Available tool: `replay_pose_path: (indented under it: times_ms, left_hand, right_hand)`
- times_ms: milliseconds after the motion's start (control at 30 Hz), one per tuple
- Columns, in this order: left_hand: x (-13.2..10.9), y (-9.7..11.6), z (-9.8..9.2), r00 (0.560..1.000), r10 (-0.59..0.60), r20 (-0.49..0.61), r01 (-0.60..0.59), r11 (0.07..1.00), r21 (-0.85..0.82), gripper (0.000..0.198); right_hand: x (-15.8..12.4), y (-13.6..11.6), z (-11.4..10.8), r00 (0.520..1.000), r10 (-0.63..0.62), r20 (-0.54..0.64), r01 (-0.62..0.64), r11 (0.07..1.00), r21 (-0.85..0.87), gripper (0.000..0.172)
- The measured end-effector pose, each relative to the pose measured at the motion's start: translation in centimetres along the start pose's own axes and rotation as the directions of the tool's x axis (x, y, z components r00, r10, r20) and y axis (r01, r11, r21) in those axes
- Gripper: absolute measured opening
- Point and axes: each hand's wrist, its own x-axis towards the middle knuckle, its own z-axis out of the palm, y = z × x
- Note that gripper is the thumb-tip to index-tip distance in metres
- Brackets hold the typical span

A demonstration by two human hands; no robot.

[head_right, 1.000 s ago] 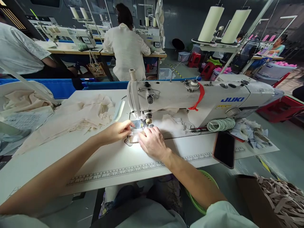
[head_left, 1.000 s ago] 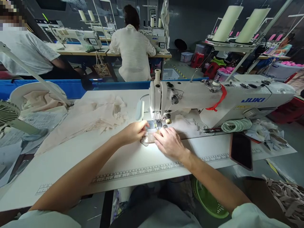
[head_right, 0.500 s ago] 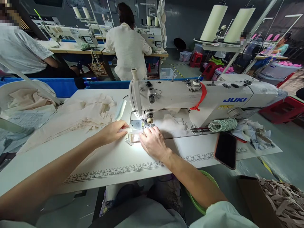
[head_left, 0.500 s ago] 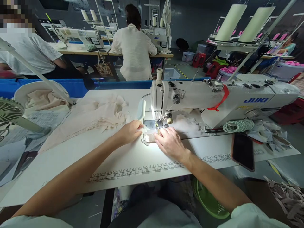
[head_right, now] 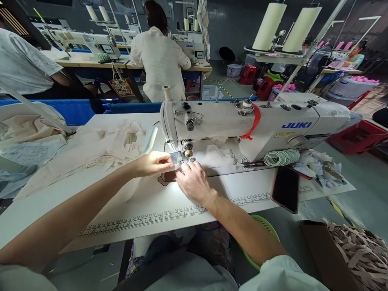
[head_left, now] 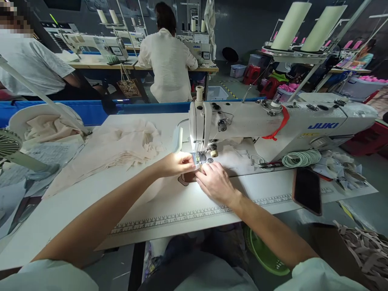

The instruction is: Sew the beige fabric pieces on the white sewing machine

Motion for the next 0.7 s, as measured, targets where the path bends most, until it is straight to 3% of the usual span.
replay_pose_path:
  times_ms: [167,700]
  left_hand:
    - [2.1,-1.4,1.0,0.997,-0.068,0.028,0.069,0.997,-0.042,0.032]
    - [2.6,-1.7,0.7,0.984,-0.166,0.065,0.162,0.985,0.057,0.019]
  right_hand:
    - [0.0,0.1,0.0,1.0,-0.011,0.013,0.011,1.0,-0.005,0.025]
    - [0.0,0.2,-0.1,0.999,-0.012,0.037,0.011,1.0,0.017,0.029]
